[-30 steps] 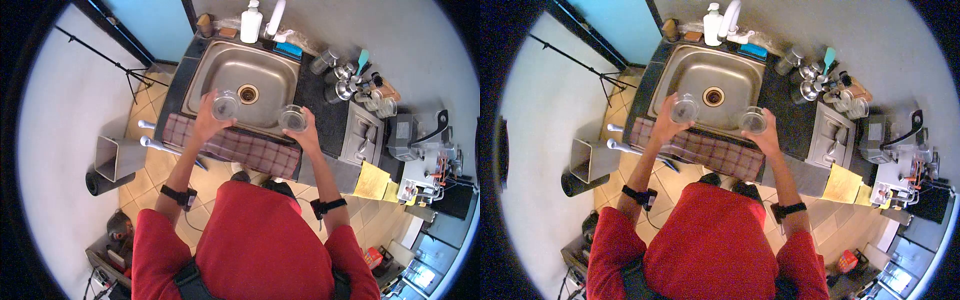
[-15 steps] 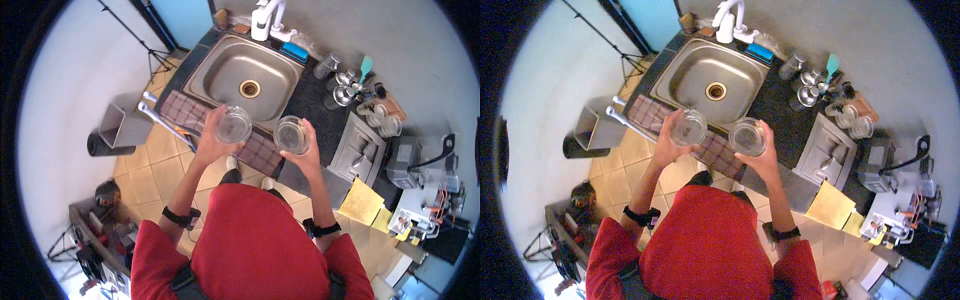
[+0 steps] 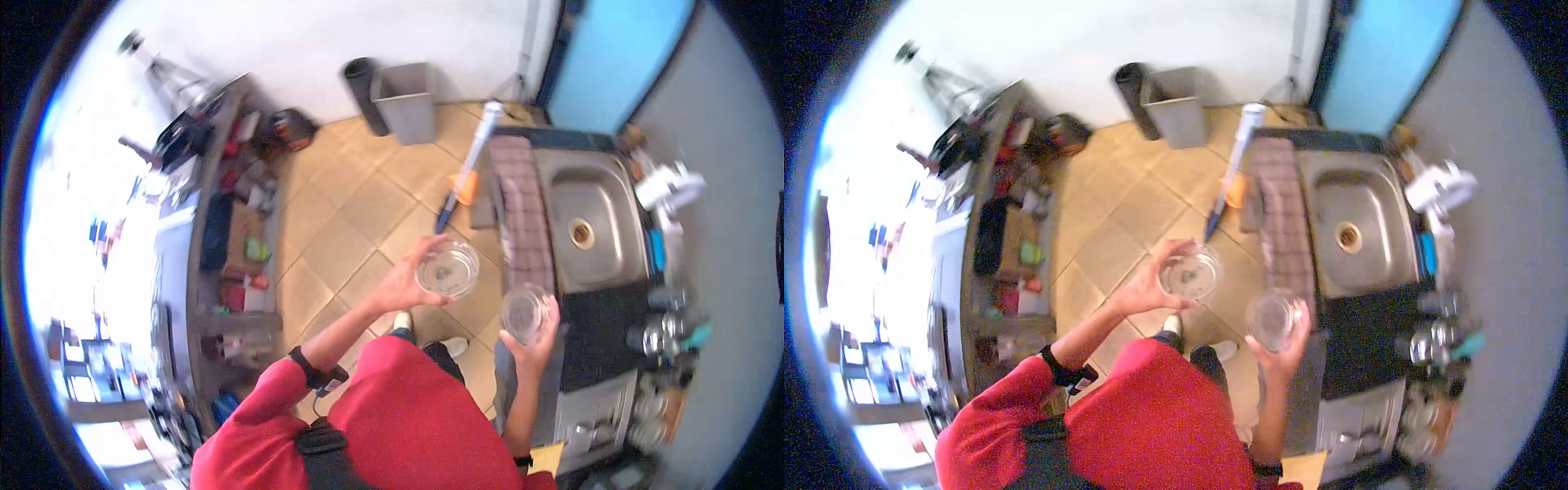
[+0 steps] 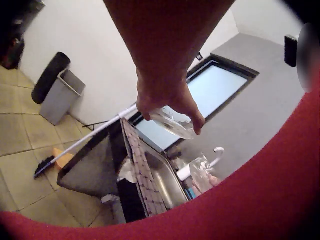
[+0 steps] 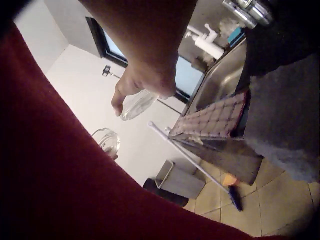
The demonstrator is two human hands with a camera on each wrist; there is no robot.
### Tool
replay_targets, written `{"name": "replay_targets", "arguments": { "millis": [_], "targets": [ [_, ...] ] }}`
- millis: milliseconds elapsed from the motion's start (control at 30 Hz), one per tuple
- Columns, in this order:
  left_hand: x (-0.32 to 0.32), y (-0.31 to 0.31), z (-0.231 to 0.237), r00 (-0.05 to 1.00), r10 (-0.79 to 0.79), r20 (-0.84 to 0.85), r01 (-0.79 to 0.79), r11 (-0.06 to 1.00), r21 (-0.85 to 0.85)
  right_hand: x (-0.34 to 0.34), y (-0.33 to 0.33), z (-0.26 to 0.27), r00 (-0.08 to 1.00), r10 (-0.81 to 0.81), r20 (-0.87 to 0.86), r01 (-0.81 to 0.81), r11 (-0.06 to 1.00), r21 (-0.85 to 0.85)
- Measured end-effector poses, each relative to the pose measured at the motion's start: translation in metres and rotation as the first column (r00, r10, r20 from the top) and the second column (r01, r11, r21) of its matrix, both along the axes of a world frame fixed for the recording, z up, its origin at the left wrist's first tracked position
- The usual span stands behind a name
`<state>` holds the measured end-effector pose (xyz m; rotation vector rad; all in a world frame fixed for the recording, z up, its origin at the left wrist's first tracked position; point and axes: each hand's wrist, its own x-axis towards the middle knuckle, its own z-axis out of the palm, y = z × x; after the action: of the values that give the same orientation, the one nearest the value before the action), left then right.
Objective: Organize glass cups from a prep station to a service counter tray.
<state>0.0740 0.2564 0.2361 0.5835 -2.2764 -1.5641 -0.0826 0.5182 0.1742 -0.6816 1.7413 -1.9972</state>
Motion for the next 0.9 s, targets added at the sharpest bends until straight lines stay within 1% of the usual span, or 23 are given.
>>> {"name": "replay_targets", "arguments": {
  "millis": [33,67,100,133,167,200,267,300,333,367,400,433,467,500,567,600,667,700,733,767,800,833,900],
  "targets": [
    [0.015,-0.005,-0.001,0.999,0.051,-0.002,-0.051,0.996,0.073,0.002,-0.020,-0.002,1.000,0.029,0.007,-0.029,1.000,-0.009],
    [0.042,-0.011,-0.003,0.993,0.120,-0.016,-0.119,0.991,0.058,0.013,-0.033,-0.002,0.995,0.099,-0.007,-0.099,0.995,-0.025],
    [0.044,-0.008,-0.014,0.994,0.109,0.008,-0.109,0.993,0.046,0.019,-0.020,-0.011,0.998,0.063,0.023,-0.064,0.997,0.046],
    [0.071,-0.016,-0.014,0.979,0.202,-0.017,-0.202,0.979,0.012,0.021,-0.044,-0.009,0.991,0.132,0.003,-0.132,0.987,0.093],
    [0.105,-0.026,-0.011,0.970,0.239,-0.055,-0.238,0.971,0.028,0.045,-0.061,-0.003,0.985,0.170,0.005,-0.170,0.981,0.097],
    [0.118,-0.022,-0.009,0.969,0.244,-0.033,-0.243,0.970,0.030,0.055,-0.056,-0.003,0.984,0.174,0.026,-0.176,0.979,0.100],
    [0.183,-0.026,-0.011,0.916,0.397,-0.056,-0.394,0.917,0.065,0.086,-0.089,0.003,0.944,0.329,-0.034,-0.323,0.939,0.118],
    [0.204,-0.021,-0.004,0.916,0.399,-0.042,-0.396,0.916,0.063,0.107,-0.085,0.011,0.943,0.331,-0.020,-0.326,0.938,0.117],
    [0.223,-0.027,-0.013,0.883,0.466,-0.053,-0.463,0.884,0.060,0.113,-0.110,0.011,0.928,0.373,-0.015,-0.369,0.922,0.115],
    [0.266,-0.033,-0.011,0.862,0.503,-0.064,-0.500,0.864,0.057,0.150,-0.127,0.022,0.922,0.387,-0.011,-0.383,0.917,0.112],
    [0.248,-0.013,-0.008,0.863,0.506,-0.013,-0.505,0.862,0.049,0.129,-0.111,0.015,0.921,0.388,0.042,-0.391,0.914,0.110],
    [0.300,-0.021,-0.009,0.816,0.576,-0.051,-0.572,0.817,0.065,0.167,-0.138,0.026,0.896,0.444,-0.013,-0.439,0.889,0.126],
    [0.330,-0.022,-0.011,0.781,0.621,-0.060,-0.617,0.783,0.079,0.188,-0.149,0.031,0.879,0.475,-0.038,-0.466,0.873,0.144],
    [0.351,-0.018,-0.003,0.781,0.624,-0.033,-0.621,0.781,0.072,0.205,-0.147,0.033,0.879,0.477,-0.010,-0.472,0.871,0.141],
    [0.404,-0.030,-0.031,0.695,0.705,-0.144,-0.699,0.708,0.097,0.240,-0.183,0.033,0.821,0.554,-0.137,-0.530,0.830,0.176],
    [0.411,-0.025,-0.017,0.698,0.708,-0.109,-0.704,0.706,0.083,0.244,-0.180,0.035,0.824,0.557,-0.099,-0.538,0.826,0.170],
    [0.474,-0.027,-0.019,0.600,0.786,-0.151,-0.792,0.610,0.031,0.295,-0.219,0.043,0.766,0.627,-0.142,-0.607,0.779,0.161],
    [0.508,-0.023,-0.017,0.520,0.836,-0.176,-0.843,0.535,0.052,0.321,-0.243,0.044,0.724,0.671,-0.160,-0.651,0.742,0.161],
    [0.524,-0.020,-0.010,0.521,0.838,-0.166,-0.844,0.534,0.045,0.332,-0.246,0.045,0.714,0.678,-0.173,-0.661,0.735,0.151],
    [0.539,-0.017,-0.008,0.476,0.858,-0.194,-0.864,0.498,0.081,0.344,-0.259,0.045,0.682,0.705,-0.196,-0.692,0.708,0.139],
    [0.566,-0.022,-0.024,0.406,0.881,-0.242,-0.883,0.447,0.144,0.369,-0.285,0.043,0.640,0.735,-0.223,-0.722,0.675,0.154],
    [0.575,-0.021,-0.020,0.408,0.882,-0.234,-0.885,0.446,0.136,0.377,-0.289,0.046,0.634,0.748,-0.198,-0.735,0.662,0.146],
    [0.605,-0.016,-0.031,0.290,0.938,-0.189,-0.951,0.305,0.052,0.414,-0.322,0.059,0.550,0.819,-0.167,-0.795,0.574,0.196]
  ]
}}
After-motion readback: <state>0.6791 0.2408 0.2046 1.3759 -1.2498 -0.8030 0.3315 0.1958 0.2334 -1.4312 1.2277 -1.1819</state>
